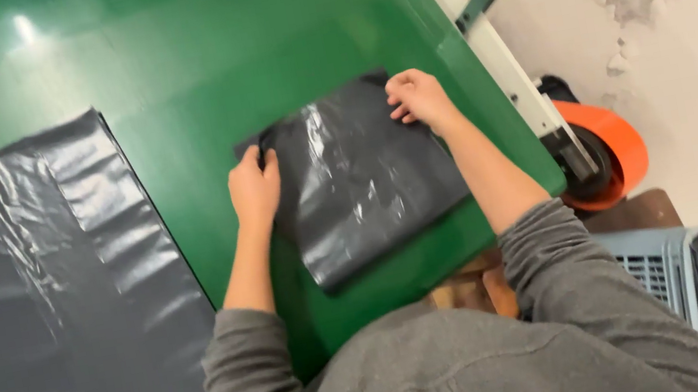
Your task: Fold plastic bags on a conveyor belt and place them into a storage crate.
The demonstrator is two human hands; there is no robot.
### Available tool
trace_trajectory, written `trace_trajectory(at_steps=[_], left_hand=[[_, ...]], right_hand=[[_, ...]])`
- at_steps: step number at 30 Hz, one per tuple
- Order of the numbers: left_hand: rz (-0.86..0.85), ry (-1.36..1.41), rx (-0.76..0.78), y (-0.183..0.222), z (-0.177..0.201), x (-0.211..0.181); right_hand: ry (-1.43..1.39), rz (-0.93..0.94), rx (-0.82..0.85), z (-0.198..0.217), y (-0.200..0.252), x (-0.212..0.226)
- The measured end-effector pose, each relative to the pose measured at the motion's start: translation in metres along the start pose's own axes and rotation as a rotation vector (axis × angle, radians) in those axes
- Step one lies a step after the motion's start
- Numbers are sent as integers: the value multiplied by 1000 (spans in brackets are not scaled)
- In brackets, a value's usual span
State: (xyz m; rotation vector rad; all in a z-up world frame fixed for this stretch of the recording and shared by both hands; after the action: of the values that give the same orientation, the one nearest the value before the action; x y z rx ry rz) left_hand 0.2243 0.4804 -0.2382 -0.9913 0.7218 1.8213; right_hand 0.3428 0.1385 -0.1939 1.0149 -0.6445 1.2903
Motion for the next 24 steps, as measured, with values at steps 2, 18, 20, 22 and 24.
trace_trajectory(at_steps=[2,18,20,22,24], left_hand=[[10,3,-7,-7,0,-5],[245,499,544,102,-25,-48],[428,787,642,101,-45,-11],[621,1069,726,103,-46,11],[742,1361,818,106,-26,20]], right_hand=[[354,394,-38,-6,-14,23],[870,840,343,-37,-27,59],[820,940,249,-26,30,86],[767,1037,151,-11,89,100],[732,1084,8,7,149,99]])
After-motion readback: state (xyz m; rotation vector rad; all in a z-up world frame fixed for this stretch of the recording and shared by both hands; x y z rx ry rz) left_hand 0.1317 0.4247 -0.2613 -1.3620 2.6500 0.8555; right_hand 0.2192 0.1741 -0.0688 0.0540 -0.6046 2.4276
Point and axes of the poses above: each hand's wrist, its own y-axis away from the middle knuckle, its own z-axis out of the back of the hand, x = y × z, the point moved 3 cm from there along -y, towards the middle knuckle, and after that the axes turned 14 degrees about z, right-handed, at the moved point
